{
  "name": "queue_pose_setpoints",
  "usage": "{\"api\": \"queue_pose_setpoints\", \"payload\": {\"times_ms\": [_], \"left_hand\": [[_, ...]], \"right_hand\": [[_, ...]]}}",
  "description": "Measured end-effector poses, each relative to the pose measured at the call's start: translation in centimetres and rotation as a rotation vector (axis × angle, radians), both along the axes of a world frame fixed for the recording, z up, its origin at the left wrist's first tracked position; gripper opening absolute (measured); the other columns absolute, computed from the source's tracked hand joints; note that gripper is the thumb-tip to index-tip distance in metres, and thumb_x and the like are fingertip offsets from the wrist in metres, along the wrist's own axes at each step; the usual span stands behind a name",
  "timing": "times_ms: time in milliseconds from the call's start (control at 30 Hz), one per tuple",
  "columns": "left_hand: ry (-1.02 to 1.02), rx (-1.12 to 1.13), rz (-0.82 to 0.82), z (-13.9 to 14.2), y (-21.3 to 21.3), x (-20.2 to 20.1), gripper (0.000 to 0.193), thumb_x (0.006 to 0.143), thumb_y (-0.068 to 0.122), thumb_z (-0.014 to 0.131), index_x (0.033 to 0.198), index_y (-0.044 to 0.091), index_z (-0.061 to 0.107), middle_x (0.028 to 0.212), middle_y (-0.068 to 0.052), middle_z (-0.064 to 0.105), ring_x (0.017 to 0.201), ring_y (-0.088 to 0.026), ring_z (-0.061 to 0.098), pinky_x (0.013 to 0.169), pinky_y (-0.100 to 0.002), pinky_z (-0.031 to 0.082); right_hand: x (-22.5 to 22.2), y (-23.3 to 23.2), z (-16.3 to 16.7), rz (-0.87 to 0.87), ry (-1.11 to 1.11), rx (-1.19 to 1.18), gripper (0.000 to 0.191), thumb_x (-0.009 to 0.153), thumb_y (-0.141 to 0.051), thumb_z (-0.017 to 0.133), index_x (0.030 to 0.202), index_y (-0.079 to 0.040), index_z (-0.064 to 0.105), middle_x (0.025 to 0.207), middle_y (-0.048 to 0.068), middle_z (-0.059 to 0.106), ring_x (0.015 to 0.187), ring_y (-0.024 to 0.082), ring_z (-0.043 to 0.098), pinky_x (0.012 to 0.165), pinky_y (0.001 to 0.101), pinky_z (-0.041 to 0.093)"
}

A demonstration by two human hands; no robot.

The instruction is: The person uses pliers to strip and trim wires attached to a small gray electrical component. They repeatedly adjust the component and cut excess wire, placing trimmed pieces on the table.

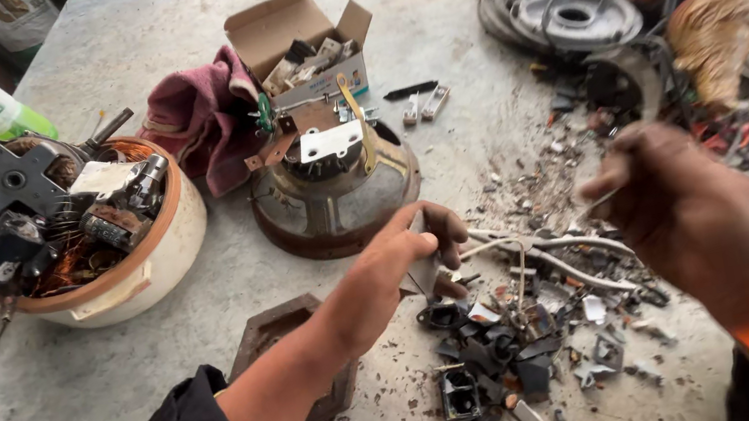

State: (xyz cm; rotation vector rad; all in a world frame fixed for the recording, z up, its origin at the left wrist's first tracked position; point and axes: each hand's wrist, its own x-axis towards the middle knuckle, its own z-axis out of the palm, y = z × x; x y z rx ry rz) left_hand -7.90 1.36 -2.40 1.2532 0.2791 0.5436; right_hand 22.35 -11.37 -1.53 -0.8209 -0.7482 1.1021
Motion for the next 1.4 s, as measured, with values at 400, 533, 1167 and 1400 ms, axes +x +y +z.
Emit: {"api": "queue_pose_setpoints", "payload": {"times_ms": [400,533,1167,1400], "left_hand": [[-0.044,-0.121,-0.179,1.6,-0.8,-1.3,0.036,0.105,0.02,0.04,0.131,-0.002,0.051,0.123,-0.015,0.06,0.12,-0.023,0.059,0.098,-0.042,0.055],[-0.047,-0.164,-0.224,1.6,-0.9,-1.4,0.036,0.105,0.02,0.04,0.132,-0.002,0.05,0.124,-0.013,0.059,0.121,-0.023,0.06,0.098,-0.043,0.056],[-0.03,-0.433,-0.26,2.0,-2.2,-0.6,0.043,0.088,0.012,0.073,0.116,0.005,0.042,0.118,-0.011,0.055,0.096,-0.023,0.068,0.085,-0.035,0.061],[0.122,-0.194,-0.218,1.5,-3.2,0.0,0.043,0.091,0.021,0.077,0.115,0.008,0.044,0.102,-0.007,0.053,0.086,-0.013,0.055,0.07,-0.028,0.05]], "right_hand": [[-5.7,-1.0,-0.3,0.296,0.088,-0.102,0.026,0.118,-0.018,0.033,0.123,0.001,0.049,0.105,0.022,0.065,0.106,0.039,0.07,0.09,0.0462,0.058],[-5.7,-0.8,-1.5,0.27,-0.057,-0.176,0.027,0.111,-0.018,0.043,0.124,0.003,0.053,0.111,0.021,0.065,0.1,0.032,0.068,0.086,0.0444,0.058],[-7.7,-1.8,-1.2,0.19,0.179,-0.04,0.016,0.106,-0.014,0.061,0.1,0.0,0.058,0.121,0.021,0.063,0.114,0.028,0.063,0.103,0.0431,0.048],[-8.7,-2.8,-0.8,0.42,0.09,0.118,0.029,0.109,-0.031,0.054,0.094,-0.007,0.052,0.118,0.019,0.063,0.112,0.028,0.059,0.101,0.0433,0.046]]}}
